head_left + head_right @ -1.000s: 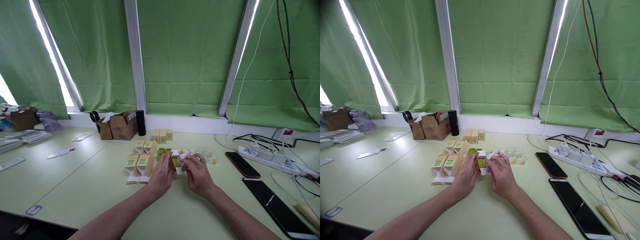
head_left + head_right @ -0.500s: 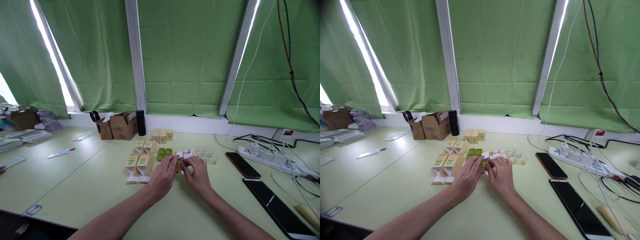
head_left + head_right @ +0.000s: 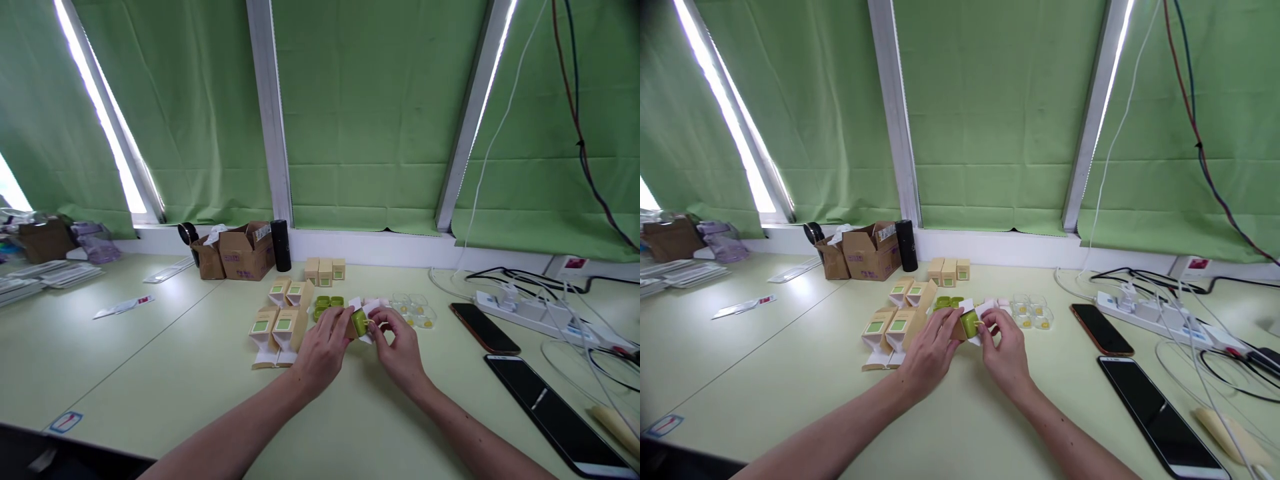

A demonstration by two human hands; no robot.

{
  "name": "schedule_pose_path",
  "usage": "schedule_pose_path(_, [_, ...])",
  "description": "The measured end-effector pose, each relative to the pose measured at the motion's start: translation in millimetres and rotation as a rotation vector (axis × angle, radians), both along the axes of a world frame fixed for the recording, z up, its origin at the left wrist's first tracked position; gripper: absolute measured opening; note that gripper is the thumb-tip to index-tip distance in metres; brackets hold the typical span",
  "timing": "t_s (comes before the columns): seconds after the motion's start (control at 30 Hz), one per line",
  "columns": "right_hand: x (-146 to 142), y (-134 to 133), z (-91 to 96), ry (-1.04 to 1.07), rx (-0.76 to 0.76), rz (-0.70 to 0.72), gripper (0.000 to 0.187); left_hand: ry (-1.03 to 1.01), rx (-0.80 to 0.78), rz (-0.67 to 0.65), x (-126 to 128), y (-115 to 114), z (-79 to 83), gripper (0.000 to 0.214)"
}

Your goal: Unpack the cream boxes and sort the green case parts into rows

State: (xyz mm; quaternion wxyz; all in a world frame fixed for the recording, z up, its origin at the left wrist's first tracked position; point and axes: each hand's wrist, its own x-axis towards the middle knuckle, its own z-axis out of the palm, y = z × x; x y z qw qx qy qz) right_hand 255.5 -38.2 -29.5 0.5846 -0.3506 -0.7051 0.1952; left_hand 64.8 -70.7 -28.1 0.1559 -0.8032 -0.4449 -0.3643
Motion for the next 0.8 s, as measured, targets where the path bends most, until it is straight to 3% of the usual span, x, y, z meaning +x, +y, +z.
schedule_pose_path(0.4, [4.2, -1.9, 4.3, 0.320, -0.214, 0.141, 0.027, 0.006, 0.031, 0.021, -1.2, 3.0, 0.9, 0.068])
schedule_pose_path(0.57, [4.7, -5.3, 11.7, 0.443, -0.420, 0.390, 0.033, 0.057, 0.039, 0.054, -2.2, 5.1, -0.5, 0.067])
schedule_pose_path(0.7, [-1.8, -10.4, 13.0, 0.337, -0.655, 0.619, 0.042, 0.129, 0.077, 0.028, -1.2, 3.1, -0.2, 0.062])
schedule_pose_path(0.8, [-8.2, -13.4, 11.4, 0.264, -0.721, 0.728, 0.043, 0.178, 0.101, -0.016, 0.4, 0.7, 1.8, 0.058])
